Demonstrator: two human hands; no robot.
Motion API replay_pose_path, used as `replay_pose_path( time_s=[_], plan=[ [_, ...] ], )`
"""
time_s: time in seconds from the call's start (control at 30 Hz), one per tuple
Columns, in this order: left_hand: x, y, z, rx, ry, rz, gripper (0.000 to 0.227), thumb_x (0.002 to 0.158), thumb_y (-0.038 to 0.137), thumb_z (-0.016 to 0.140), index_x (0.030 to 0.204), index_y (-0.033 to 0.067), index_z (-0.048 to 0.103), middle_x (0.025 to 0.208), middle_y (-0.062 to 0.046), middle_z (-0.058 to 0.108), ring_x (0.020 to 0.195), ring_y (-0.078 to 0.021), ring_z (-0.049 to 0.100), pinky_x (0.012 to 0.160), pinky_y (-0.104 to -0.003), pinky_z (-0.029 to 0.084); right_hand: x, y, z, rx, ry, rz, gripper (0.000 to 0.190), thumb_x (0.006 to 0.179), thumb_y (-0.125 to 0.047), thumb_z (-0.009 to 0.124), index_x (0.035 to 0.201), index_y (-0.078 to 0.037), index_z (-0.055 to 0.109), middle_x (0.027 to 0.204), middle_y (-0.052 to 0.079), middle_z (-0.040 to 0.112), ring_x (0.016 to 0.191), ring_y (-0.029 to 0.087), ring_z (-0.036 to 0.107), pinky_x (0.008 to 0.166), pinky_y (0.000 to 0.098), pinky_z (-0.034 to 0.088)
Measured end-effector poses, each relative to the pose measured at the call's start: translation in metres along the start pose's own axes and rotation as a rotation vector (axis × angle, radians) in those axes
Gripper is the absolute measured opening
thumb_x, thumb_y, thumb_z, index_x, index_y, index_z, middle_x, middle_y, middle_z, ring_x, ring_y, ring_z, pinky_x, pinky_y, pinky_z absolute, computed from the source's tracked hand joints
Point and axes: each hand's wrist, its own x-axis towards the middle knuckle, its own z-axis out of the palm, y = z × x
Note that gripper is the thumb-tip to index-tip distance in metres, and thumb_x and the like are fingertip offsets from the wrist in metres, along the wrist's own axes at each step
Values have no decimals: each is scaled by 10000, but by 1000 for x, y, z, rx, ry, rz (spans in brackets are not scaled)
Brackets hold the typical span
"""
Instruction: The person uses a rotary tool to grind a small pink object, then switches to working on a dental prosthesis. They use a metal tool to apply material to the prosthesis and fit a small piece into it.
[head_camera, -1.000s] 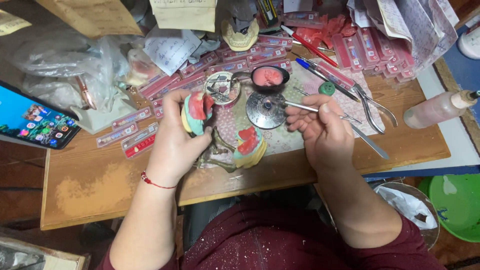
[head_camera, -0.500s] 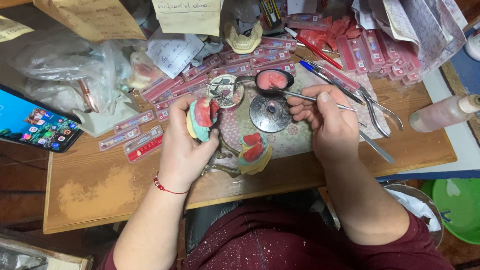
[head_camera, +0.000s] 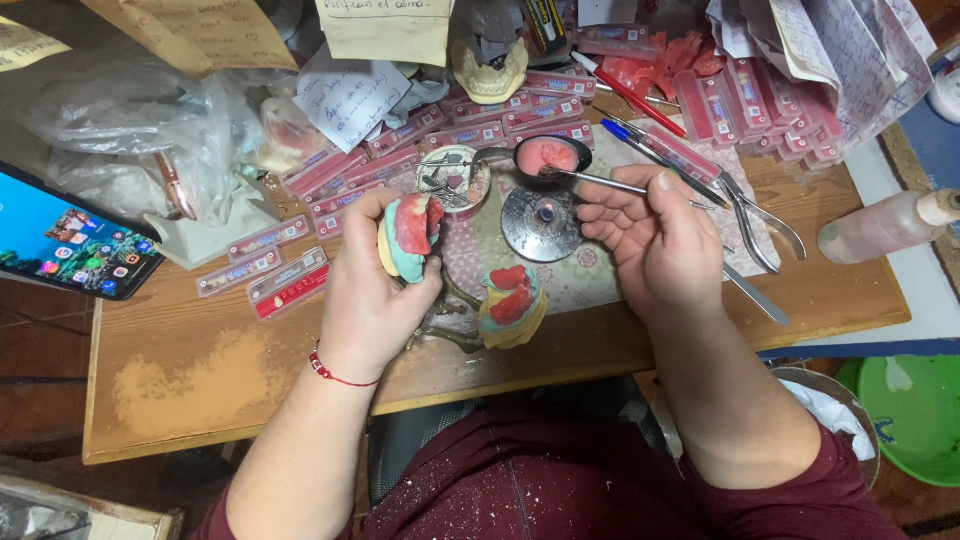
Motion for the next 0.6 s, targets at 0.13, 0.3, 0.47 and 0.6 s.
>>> replay_pose_path(
  time_s=[0.13, 0.3, 0.47, 0.6],
  plan=[
    [-1, 0, 0, -9, 8, 51, 630, 830, 48, 781, 1351, 35, 427, 1185, -144, 674, 1092, -267, 716, 935, -356, 571, 0, 3, -8, 58, 14, 15, 356, 1143, -262, 404, 1241, 34, 576, 1160, 262, 700, 997, 326, 701, 903, 439, 571],
    [-2, -1, 0, -25, -3, 49, 630, 843, 46, 772, 1366, 34, 421, 1197, -144, 667, 1095, -256, 714, 933, -352, 571, -4, 3, -14, 66, 52, 13, 370, 1137, -273, 401, 1239, 35, 580, 1146, 260, 701, 990, 330, 703, 892, 445, 572],
    [-2, -3, 2, -58, -2, 10, 622, 857, 44, 766, 1374, 39, 420, 1210, -120, 678, 1118, -227, 712, 951, -337, 567, -13, 7, -20, 71, 83, 15, 317, 1119, -243, 399, 1203, 18, 558, 1117, 289, 693, 991, 350, 704, 911, 469, 576],
    [-2, -7, 4, -92, 40, 40, 622, 862, 8, 760, 1383, 33, 421, 1241, -121, 650, 1162, -214, 676, 1019, -335, 539, -16, 12, -25, 25, 67, 78, 330, 1095, -243, 403, 1201, 24, 566, 1084, 292, 693, 940, 361, 702, 881, 481, 583]
  ],
)
